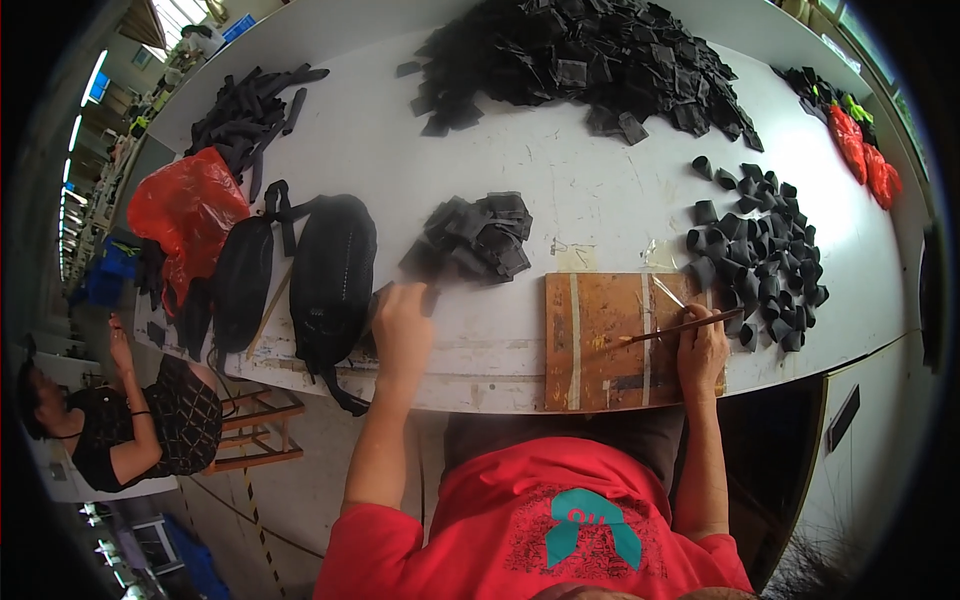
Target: Folding and gluing small black fabric components on a wooden board at a workshop table.
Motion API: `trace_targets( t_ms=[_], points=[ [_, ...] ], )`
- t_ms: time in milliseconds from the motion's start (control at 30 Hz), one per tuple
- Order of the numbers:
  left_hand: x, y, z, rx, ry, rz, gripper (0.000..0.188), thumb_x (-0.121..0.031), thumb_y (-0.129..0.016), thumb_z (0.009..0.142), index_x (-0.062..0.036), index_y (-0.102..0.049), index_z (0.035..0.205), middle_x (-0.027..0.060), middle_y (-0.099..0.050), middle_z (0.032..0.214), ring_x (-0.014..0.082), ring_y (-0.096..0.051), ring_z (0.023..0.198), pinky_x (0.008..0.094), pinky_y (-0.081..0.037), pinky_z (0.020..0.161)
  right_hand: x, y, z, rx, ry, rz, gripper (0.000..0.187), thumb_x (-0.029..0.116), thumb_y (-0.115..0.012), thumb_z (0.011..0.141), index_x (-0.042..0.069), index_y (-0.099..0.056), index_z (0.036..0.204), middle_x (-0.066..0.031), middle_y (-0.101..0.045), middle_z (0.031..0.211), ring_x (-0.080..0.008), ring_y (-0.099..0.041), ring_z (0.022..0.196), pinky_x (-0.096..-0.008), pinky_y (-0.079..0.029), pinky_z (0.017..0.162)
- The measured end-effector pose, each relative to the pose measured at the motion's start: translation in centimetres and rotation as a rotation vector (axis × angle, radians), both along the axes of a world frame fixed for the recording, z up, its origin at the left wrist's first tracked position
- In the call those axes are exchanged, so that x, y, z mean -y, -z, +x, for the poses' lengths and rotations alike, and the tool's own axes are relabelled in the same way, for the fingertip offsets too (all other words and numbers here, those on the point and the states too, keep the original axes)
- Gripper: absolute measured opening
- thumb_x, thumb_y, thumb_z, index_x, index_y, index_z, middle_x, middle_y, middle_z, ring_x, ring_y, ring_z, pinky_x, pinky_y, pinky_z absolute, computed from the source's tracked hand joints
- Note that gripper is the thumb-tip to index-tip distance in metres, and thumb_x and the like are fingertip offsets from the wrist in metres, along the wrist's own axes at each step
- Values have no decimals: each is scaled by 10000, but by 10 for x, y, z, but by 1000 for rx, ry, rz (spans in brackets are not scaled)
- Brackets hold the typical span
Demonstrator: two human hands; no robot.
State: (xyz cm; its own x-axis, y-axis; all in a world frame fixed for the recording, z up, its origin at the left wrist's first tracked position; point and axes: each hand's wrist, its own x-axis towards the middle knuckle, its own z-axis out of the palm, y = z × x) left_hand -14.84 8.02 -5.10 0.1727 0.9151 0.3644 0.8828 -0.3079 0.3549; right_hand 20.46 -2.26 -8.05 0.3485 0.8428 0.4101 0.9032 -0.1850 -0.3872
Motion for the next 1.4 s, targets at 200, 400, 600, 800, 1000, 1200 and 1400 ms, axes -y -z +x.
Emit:
trace_targets(
  t_ms=[200, 400, 600, 800, 1000, 1200, 1400],
  points=[
    [32, -12, 37, 136, 205, 128, 270, 77, -601, 639, -6, -584, 895, 122, -564, 821, 305, -551, 745, 368, -449, 640, 1, 5, 4, -5, 4, 12, 135, 76, -500, 802, 83, -553, 925, -125, -511, 795, -333, -535, 708, -401, -429, 584],
    [18, 17, 90, 75, 702, 98, 493, 59, -586, 585, -56, -555, 1064, 150, -478, 1091, 301, -500, 961, 380, -423, 802, -3, 2, -2, -27, -18, 64, 76, 85, -520, 807, 81, -543, 879, -116, -521, 788, -321, -537, 694, -384, -435, 579],
    [-1, -19, 89, 0, 813, 68, 624, 14, -473, 553, -61, -516, 1170, 182, -422, 1216, 335, -401, 1125, 432, -295, 945, -1, 3, 4, -51, 18, 49, 75, 94, -526, 802, 77, -544, 873, -110, -525, 783, -313, -543, 693, -384, -440, 579],
    [-8, -6, 146, 176, 514, -179, 248, -125, -617, 737, 12, -566, 937, 145, -551, 854, 300, -510, 849, 361, -417, 750, -3, 2, 0, -64, 22, 67, 77, 94, -538, 793, 79, -543, 868, -106, -528, 780, -304, -549, 689, -383, -444, 579],
    [-20, 6, 162, 63, 507, -335, 111, -79, -631, 711, -11, -581, 783, 126, -548, 803, 281, -521, 805, 351, -424, 703, 0, 5, 4, -123, -10, 93, 92, 91, -563, 774, 73, -549, 864, -100, -532, 778, -296, -555, 696, -374, -448, 577],
    [2, -16, 150, 188, 471, -92, 142, -58, -655, 682, -18, -573, 791, 110, -545, 753, 247, -540, 722, 340, -443, 617, 1, 5, 5, -122, 14, 95, 86, 94, -569, 771, 75, -552, 853, -98, -527, 764, -289, -555, 687, -373, -446, 573],
    [7, 10, 133, 74, 381, -212, 163, -61, -674, 672, -18, -571, 791, 100, -527, 745, 219, -534, 643, 320, -437, 597, 1, 2, 7, -141, -34, 164, 94, 73, -574, 761, 64, -551, 852, -104, -529, 769, -288, -555, 669, -362, -444, 557]
  ],
)
